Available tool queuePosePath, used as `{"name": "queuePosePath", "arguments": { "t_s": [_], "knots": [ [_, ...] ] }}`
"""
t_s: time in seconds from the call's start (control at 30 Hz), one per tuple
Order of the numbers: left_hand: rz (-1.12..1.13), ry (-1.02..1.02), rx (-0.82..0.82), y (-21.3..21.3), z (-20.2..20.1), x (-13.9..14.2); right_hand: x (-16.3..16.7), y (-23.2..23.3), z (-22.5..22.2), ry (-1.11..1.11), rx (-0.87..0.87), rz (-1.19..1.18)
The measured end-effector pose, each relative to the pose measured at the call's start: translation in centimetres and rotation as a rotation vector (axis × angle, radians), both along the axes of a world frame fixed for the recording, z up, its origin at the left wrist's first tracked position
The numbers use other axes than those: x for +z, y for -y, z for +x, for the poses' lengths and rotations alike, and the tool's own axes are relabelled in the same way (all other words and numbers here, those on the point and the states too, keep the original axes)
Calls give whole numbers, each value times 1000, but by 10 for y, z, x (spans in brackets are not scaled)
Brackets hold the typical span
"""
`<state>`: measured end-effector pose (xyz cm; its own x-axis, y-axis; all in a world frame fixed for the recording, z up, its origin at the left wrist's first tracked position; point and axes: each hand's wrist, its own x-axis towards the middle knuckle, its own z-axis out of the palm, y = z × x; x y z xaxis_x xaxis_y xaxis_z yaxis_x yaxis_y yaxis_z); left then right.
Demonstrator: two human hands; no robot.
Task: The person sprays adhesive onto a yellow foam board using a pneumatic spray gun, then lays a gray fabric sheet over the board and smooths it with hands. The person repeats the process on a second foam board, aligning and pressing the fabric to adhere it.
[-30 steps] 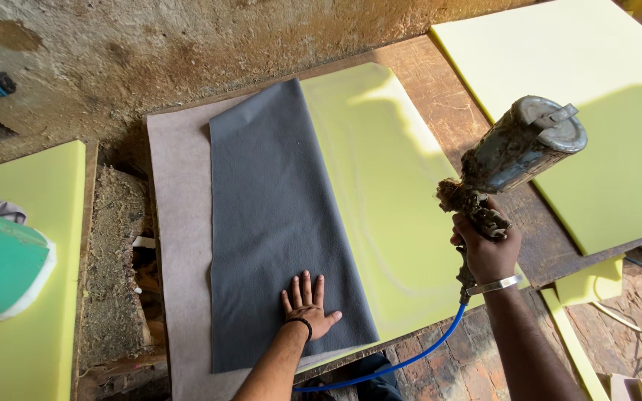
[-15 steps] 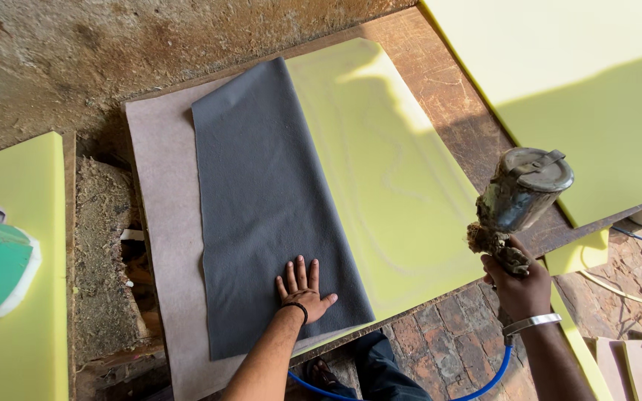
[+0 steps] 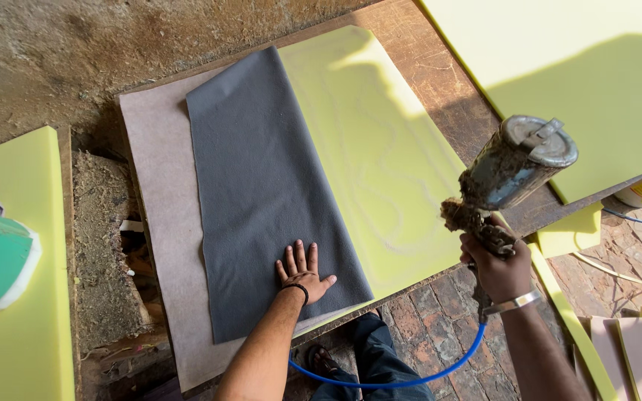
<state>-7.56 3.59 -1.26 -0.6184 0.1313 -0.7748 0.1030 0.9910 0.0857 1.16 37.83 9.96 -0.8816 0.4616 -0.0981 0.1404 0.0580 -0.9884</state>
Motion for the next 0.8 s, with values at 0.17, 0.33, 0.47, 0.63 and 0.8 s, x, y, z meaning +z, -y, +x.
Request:
{"name": "queuePosePath", "arguments": {
  "t_s": [0.17,0.33,0.47,0.63,0.8],
  "knots": [
    [8,-11,-5,1,2,-1,34,-1,-6,-98,-41,98],
    [24,-22,-11,2,3,-6,24,-22,39,132,-217,307],
    [28,-17,-15,3,1,-10,-1,-41,75,242,-169,139],
    [25,10,-18,5,-3,-16,-20,-33,61,203,-12,-6],
    [52,-6,-1,9,-7,-20,-16,0,-15,-53,20,-31]
  ]
}}
